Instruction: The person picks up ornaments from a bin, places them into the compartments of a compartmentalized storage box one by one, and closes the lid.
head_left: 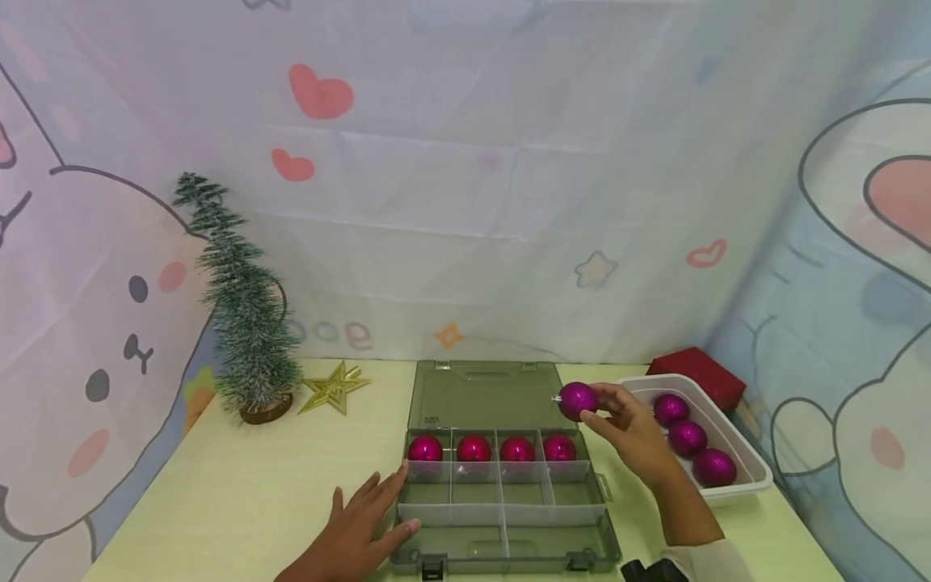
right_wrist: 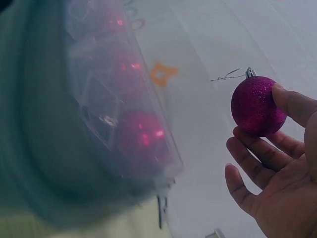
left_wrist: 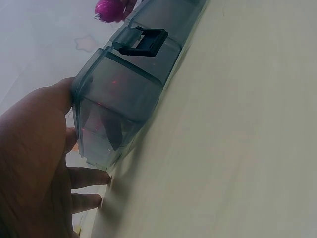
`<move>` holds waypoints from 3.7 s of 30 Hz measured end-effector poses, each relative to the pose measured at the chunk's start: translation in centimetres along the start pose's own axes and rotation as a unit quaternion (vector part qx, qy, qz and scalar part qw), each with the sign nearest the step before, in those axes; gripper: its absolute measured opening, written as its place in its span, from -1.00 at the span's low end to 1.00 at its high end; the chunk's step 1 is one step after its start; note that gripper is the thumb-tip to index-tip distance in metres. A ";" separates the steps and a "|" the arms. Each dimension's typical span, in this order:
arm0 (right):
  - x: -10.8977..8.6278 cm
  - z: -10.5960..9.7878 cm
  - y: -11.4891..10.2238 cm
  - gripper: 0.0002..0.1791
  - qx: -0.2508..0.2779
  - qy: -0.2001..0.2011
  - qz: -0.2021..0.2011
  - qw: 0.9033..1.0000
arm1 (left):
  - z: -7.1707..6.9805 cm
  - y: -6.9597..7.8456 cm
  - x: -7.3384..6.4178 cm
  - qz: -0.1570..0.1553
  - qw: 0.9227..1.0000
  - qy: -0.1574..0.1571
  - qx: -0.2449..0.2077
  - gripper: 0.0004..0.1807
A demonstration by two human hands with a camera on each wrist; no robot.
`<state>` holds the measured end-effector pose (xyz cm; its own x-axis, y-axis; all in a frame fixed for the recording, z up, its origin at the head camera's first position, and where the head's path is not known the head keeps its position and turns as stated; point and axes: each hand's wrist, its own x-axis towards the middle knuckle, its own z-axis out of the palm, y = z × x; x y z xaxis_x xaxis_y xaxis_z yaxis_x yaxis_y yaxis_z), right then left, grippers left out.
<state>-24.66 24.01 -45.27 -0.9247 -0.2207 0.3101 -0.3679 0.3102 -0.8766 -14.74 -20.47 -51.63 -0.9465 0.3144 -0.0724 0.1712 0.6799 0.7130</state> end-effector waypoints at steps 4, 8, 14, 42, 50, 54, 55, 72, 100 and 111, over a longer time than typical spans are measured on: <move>0.2 1.5 -0.3 -0.54 0.011 -0.020 -0.009 1.000 | 0.0 0.1 0.0 0.000 1.000 0.003 0.001 -0.07; 0.2 2.9 -1.1 -0.52 0.013 -0.036 -0.005 0.999 | 0.0 0.0 0.0 -0.001 1.000 0.003 0.003 -0.07; 0.3 4.8 -2.4 -0.50 0.013 -0.053 0.008 0.998 | 0.1 0.0 0.0 -0.004 1.000 0.004 0.002 -0.07; 0.4 13.6 -5.1 -0.48 -0.014 -0.127 -0.004 0.992 | 0.2 0.1 0.1 -0.004 1.000 0.011 0.017 -0.06; 0.1 15.8 -4.4 -0.43 -0.047 -0.150 -0.037 0.987 | 0.3 0.0 0.2 -0.004 1.000 0.008 0.018 -0.07; -0.2 16.6 -4.0 -0.42 -0.067 -0.156 -0.053 0.984 | 0.3 0.1 0.2 -0.002 1.000 0.011 0.025 -0.06; -0.3 16.8 -4.0 -0.42 -0.070 -0.158 -0.054 0.984 | 0.3 0.1 0.2 -0.002 1.000 0.011 0.025 -0.06; -1.0 18.3 -3.3 -0.40 -0.135 -0.156 -0.083 0.975 | 0.1 0.4 0.1 0.002 0.999 0.012 0.039 -0.06; -1.0 18.3 -3.0 -0.57 -0.134 -0.155 -0.088 0.975 | 0.1 0.3 0.2 -0.003 1.000 0.005 0.024 -0.06; -0.9 15.6 -3.5 -0.56 -0.103 -0.130 -0.090 0.982 | 0.2 0.0 0.4 -0.008 1.000 0.006 0.011 -0.06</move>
<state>-21.01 8.72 -48.19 -0.7975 -0.5085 0.3248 -0.5590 0.4200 -0.7149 -15.05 -20.23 -51.82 -0.9523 0.2958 -0.0753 0.1620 0.6989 0.6966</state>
